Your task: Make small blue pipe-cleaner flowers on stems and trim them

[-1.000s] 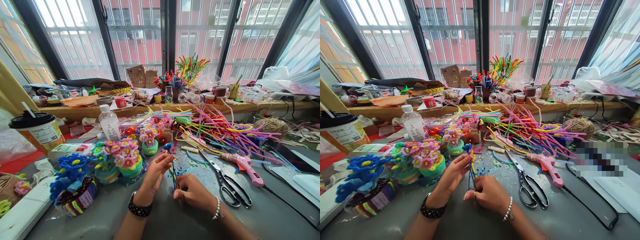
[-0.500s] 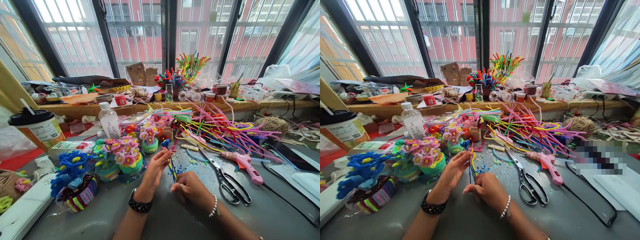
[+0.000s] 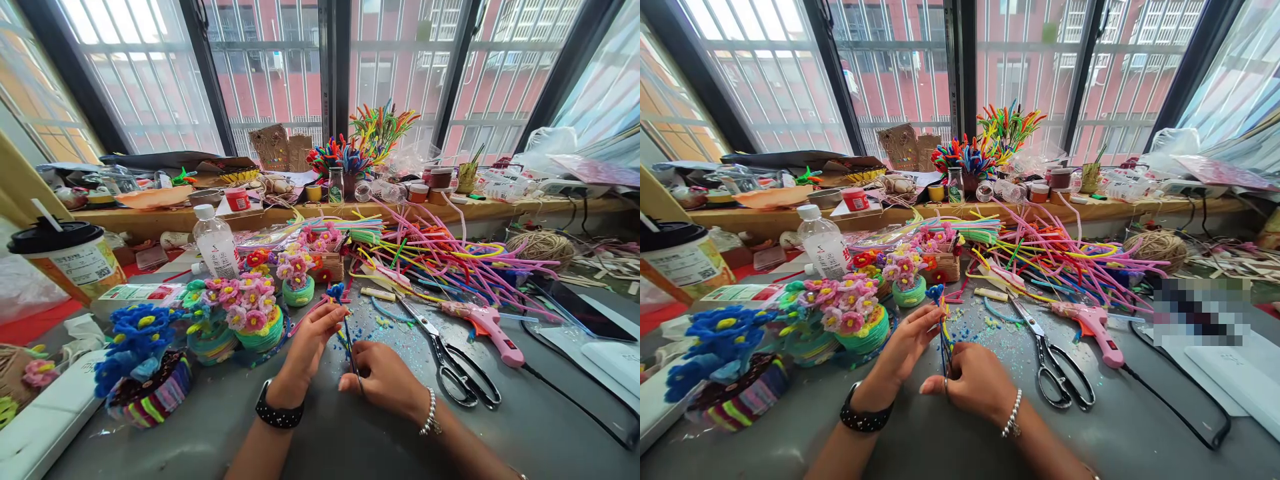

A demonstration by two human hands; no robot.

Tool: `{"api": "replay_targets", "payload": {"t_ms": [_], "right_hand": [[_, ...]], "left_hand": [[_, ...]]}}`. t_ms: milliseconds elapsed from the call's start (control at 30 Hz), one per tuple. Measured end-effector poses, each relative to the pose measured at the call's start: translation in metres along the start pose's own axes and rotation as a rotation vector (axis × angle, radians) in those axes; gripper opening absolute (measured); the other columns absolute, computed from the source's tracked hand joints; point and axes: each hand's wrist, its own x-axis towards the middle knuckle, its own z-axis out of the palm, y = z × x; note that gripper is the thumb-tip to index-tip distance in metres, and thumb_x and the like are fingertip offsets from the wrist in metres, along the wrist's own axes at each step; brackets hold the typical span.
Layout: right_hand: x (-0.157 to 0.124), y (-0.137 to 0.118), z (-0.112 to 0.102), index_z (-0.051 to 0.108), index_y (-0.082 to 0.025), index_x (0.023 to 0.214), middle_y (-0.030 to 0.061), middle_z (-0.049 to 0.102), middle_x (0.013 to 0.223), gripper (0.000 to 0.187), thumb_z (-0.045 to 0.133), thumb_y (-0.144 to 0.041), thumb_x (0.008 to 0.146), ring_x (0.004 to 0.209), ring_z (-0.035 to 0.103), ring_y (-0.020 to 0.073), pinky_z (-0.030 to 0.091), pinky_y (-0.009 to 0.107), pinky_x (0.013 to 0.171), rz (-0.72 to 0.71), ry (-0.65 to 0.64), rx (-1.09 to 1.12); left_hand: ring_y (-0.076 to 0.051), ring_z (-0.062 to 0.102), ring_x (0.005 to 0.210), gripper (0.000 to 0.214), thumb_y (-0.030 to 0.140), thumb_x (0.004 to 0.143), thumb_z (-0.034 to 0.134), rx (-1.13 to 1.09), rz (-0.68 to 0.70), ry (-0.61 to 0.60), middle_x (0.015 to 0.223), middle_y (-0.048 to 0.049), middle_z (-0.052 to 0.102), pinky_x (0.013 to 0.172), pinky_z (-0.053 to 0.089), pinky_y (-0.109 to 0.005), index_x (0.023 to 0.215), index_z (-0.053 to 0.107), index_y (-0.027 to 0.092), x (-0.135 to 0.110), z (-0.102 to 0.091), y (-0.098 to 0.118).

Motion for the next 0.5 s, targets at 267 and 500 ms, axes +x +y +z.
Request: {"api": "replay_targets", "payload": {"t_ms": [267,500], "right_hand": [[0.0019,-0.0027,0.0001,0.048,-0.014,0.041,0.0025,0.05,0.051,0.063,0.034,-0.071,0.064,0.045,0.034,0.0081,0.017,0.024,0.044,0.121,0.016,-0.067],[0.0037,0.0007,0.0032,0.05,-0.015,0.038,0.002,0.05,0.047,0.062,0.037,-0.069,0.065,0.042,0.034,0.0076,0.018,0.024,0.044,0.133,0.027,-0.061]], "left_hand": [[-0.009,0.045,0.068,0.012,0.021,0.061,0.064,0.055,0.027,-0.028,0.065,0.0027,0.051,0.066,0.034,-0.021,0.055,0.055,0.015,-0.0028,0.0024,0.0027],[-0.009,0.045,0.069,0.012,0.022,0.06,0.064,0.051,0.08,0.004,0.065,0.0024,0.051,0.067,0.034,-0.02,0.056,0.056,0.015,-0.0031,0.0044,0.002]]}}
